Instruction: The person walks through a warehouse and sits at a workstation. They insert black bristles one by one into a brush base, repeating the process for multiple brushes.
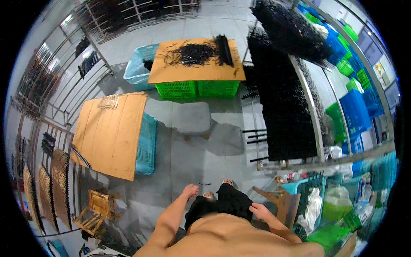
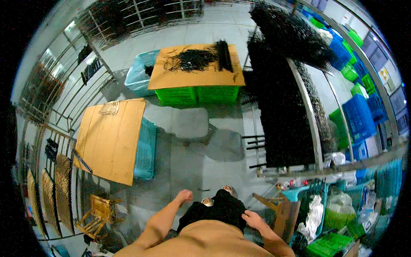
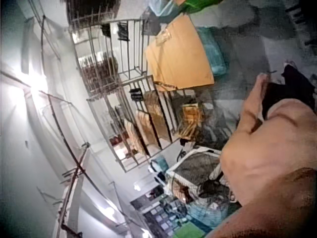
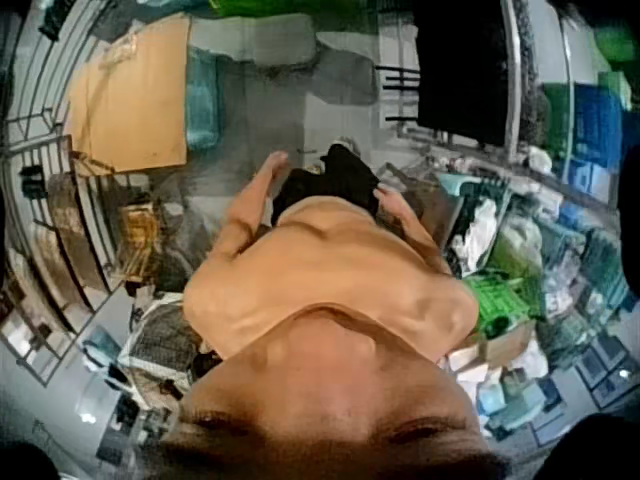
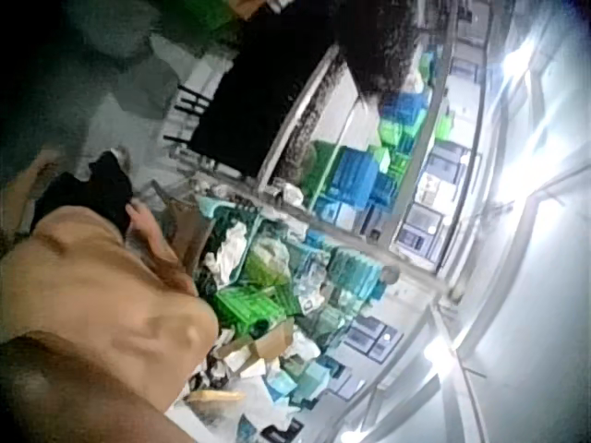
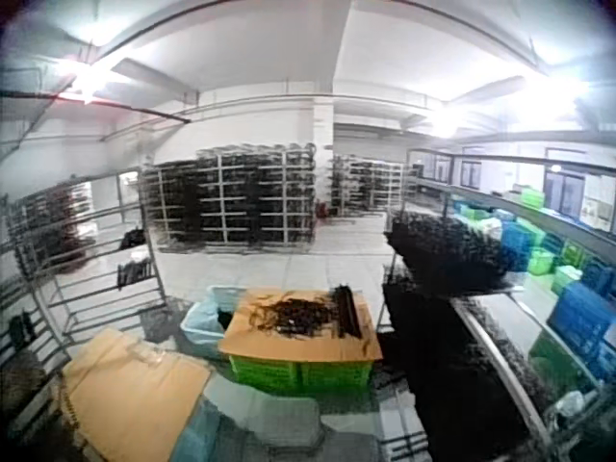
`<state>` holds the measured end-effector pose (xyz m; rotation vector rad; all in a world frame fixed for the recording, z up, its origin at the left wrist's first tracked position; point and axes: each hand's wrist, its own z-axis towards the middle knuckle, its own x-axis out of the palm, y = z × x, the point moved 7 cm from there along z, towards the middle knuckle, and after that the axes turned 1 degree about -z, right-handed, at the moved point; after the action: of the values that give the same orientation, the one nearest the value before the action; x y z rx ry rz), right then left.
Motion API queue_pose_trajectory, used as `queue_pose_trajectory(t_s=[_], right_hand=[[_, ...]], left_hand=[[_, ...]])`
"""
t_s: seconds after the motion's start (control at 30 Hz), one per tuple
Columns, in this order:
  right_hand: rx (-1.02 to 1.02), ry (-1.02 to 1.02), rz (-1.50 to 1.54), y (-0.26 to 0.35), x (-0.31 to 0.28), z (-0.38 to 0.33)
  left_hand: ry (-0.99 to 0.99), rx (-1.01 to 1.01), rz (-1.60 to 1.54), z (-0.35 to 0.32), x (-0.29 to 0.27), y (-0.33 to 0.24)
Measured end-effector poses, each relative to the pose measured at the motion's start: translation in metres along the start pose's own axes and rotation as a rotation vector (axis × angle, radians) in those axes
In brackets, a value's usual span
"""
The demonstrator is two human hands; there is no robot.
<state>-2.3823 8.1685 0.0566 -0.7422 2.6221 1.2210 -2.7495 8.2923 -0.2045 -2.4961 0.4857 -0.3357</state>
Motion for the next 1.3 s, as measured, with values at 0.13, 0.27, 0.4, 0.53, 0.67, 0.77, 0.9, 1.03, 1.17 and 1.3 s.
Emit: queue_pose_trajectory(t_s=[0.13, 0.27, 0.4, 0.53, 0.67, 0.77, 0.9, 1.03, 1.17, 1.3], right_hand=[[0.204, 0.375, -0.012, 0.022, -0.027, 0.086], [0.145, 0.230, -0.593, 0.087, -0.100, 0.207], [-0.045, 0.373, -0.425, 0.157, -0.102, 0.317], [-0.112, 0.654, -0.471, 0.224, -0.072, 0.385], [-0.322, 0.806, -0.669, 0.200, -0.042, 0.495], [-0.159, 0.838, -0.683, 0.300, -0.055, 0.520], [0.008, 0.719, -0.577, 0.331, -0.064, 0.579], [0.094, 0.963, -0.448, 0.370, -0.046, 0.573], [0.288, 1.450, -0.248, 0.388, -0.031, 0.617], [-0.122, 0.996, -0.316, 0.289, 0.029, 0.813]], left_hand=[[0.015, 0.014, 0.246, 0.004, -0.033, 0.021], [-0.114, -0.008, 0.490, 0.010, -0.062, -0.045], [-0.179, -0.124, 0.766, 0.009, -0.105, -0.151], [-0.592, -0.077, 0.433, -0.038, -0.166, -0.285], [-0.233, -0.048, 0.704, -0.012, -0.176, -0.413], [0.169, -0.127, 1.042, 0.020, -0.200, -0.455], [0.381, 0.060, 0.967, 0.085, -0.254, -0.491], [0.927, 0.078, 0.714, 0.095, -0.283, -0.521], [1.253, 0.019, 0.611, 0.139, -0.301, -0.505], [0.555, 0.301, 0.386, 0.281, -0.358, -0.567]])
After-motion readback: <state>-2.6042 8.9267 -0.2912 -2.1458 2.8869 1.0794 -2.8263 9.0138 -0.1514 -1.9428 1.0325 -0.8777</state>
